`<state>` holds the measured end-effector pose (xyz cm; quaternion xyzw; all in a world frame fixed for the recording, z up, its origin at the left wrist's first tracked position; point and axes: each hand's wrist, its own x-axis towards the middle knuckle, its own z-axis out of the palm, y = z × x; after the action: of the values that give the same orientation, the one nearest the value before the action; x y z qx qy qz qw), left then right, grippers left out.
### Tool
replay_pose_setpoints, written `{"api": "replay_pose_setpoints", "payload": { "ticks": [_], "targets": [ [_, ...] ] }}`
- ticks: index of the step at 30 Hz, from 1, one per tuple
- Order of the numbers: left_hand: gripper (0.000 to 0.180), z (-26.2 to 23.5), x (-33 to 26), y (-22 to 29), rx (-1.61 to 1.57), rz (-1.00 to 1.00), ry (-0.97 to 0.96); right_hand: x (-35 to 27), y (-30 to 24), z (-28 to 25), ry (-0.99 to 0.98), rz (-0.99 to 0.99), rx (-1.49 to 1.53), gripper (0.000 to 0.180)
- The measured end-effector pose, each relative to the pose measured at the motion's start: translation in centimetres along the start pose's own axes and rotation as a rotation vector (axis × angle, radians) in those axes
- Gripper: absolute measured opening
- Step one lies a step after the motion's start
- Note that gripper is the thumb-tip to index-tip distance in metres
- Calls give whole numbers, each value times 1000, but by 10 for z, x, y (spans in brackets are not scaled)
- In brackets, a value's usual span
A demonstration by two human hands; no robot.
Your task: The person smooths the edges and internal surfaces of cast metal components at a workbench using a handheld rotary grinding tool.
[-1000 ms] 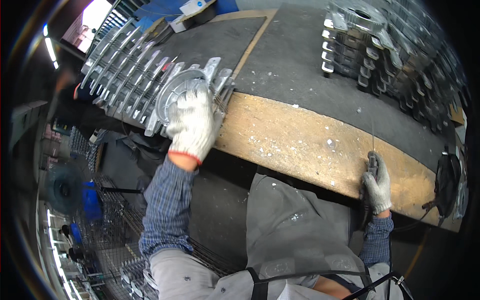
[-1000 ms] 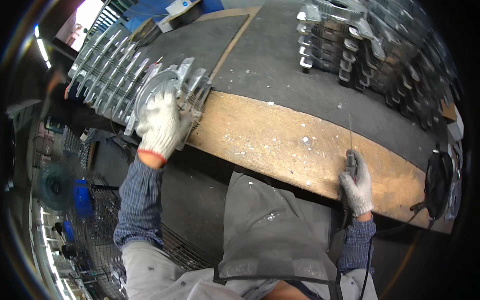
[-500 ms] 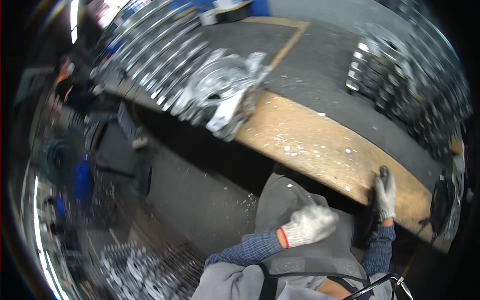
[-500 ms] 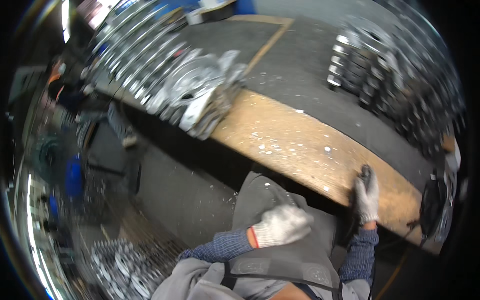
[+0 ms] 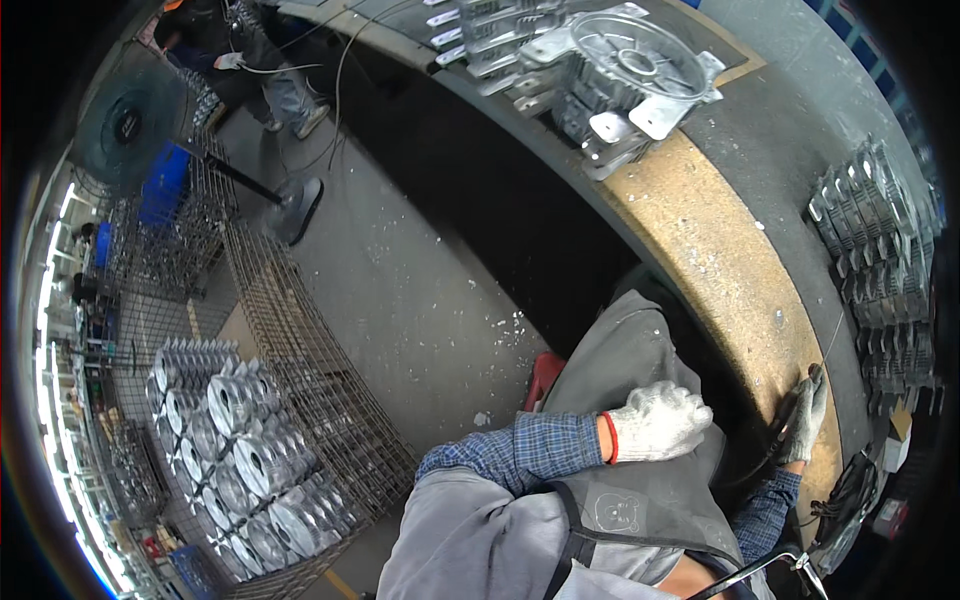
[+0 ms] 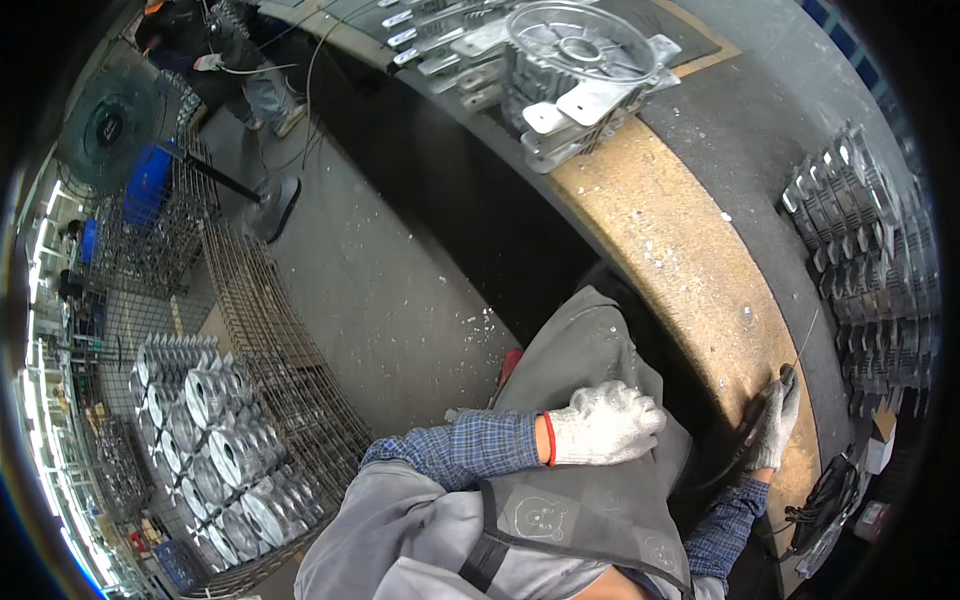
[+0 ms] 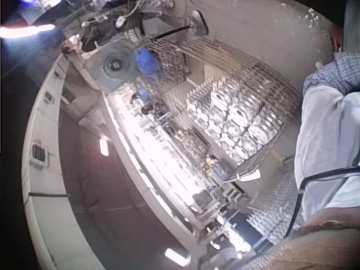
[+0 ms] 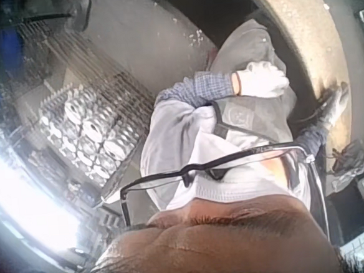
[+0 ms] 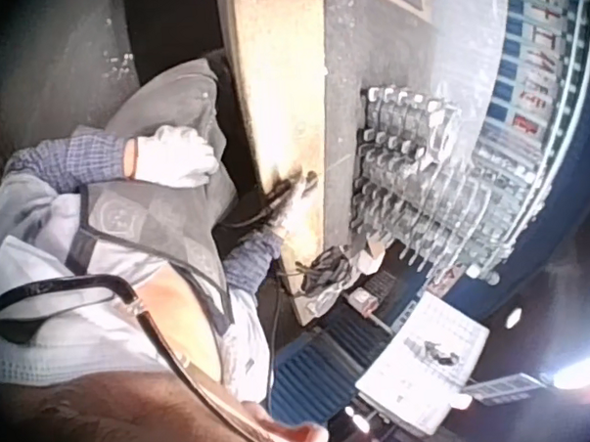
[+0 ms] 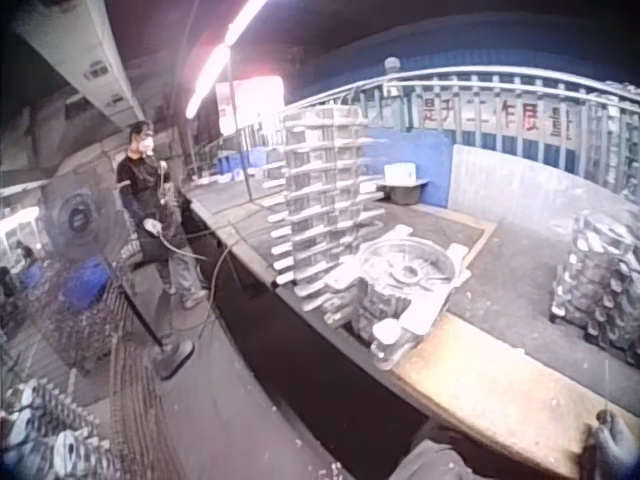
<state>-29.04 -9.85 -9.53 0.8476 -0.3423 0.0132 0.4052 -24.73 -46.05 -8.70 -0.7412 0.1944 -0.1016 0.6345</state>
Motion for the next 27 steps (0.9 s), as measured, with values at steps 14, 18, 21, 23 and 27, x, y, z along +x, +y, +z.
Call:
{"api": "replay_pose_setpoints", "payload": {
  "ticks": [14,18,21,23,27],
  "targets": [
    [23,5,-9,-2,-23,-16,-17,-1,0,7,75,-22,-37,51],
    [23,3,-10,-3,-30,-23,-10,8,6,-1,96,-40,-78,51],
    [22,2,-8,-4,-24,-25,-25,17,19,-12,116,-71,-54,52],
    [23,1,-6,-3,-20,-29,-43,18,21,-20,74,-76,-72,51],
    [25,-2,-8,-3,-2,-42,-69,10,12,-18,-47,-12,-115,58]
  ]
}}
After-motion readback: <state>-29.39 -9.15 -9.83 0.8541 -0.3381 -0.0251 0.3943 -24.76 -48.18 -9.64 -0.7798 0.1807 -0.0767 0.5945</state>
